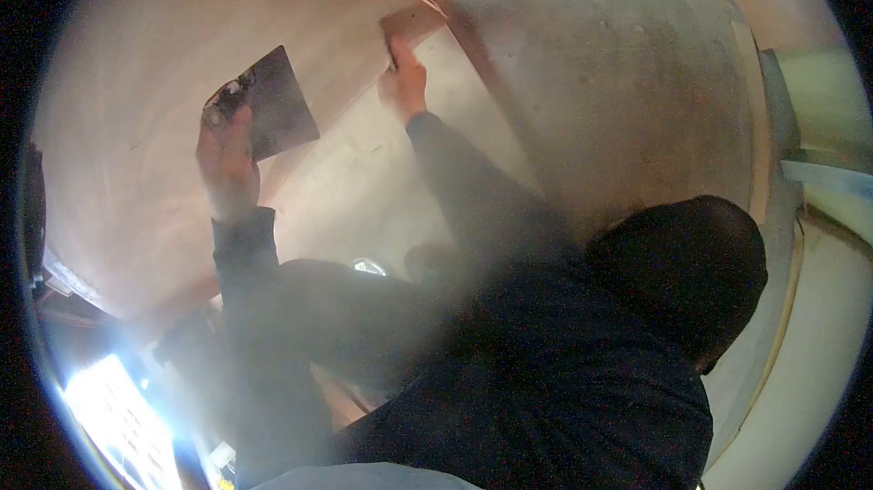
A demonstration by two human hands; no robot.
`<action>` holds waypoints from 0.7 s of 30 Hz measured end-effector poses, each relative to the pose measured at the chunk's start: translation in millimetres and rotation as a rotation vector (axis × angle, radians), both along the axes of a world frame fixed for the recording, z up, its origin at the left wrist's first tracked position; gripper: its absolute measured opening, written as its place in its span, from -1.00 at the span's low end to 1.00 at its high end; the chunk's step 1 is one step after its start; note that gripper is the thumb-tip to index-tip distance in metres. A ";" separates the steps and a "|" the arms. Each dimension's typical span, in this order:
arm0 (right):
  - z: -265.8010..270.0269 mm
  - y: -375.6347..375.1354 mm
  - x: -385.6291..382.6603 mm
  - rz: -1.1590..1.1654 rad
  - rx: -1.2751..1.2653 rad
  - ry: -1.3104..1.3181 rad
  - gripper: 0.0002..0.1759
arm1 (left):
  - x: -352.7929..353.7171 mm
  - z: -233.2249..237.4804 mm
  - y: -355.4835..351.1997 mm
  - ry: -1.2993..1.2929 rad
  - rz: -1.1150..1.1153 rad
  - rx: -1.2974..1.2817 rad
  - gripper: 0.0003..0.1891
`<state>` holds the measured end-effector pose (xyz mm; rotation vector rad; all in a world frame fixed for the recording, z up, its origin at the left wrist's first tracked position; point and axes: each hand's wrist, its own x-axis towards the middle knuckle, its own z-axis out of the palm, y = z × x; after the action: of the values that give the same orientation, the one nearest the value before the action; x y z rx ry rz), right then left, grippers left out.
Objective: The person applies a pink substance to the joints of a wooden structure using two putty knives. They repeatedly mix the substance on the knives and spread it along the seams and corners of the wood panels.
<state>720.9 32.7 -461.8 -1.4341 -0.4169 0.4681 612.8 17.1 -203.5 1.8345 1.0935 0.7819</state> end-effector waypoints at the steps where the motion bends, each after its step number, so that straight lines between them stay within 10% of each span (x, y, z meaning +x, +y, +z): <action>1: 0.0 -16.4 -2.1 0.153 0.006 0.003 -0.47 | 1.8 0.3 1.0 0.029 0.001 0.043 -0.69; 4: -15.2 -26.2 -15.0 0.208 0.016 0.247 -0.57 | 6.4 -1.6 -0.3 0.031 0.022 0.073 -0.70; 6: -21.3 -27.3 -3.0 0.038 0.128 1.088 -0.64 | 3.5 -2.8 -2.4 0.005 0.017 0.058 -0.70; 21: -48.3 1.0 -14.1 0.212 0.459 1.595 -0.55 | 0.5 -4.9 -7.0 -0.007 0.028 0.044 -0.71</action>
<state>706.8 33.8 -510.1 -0.2689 0.6015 1.3858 613.3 10.0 -208.4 1.8550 1.1083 0.8337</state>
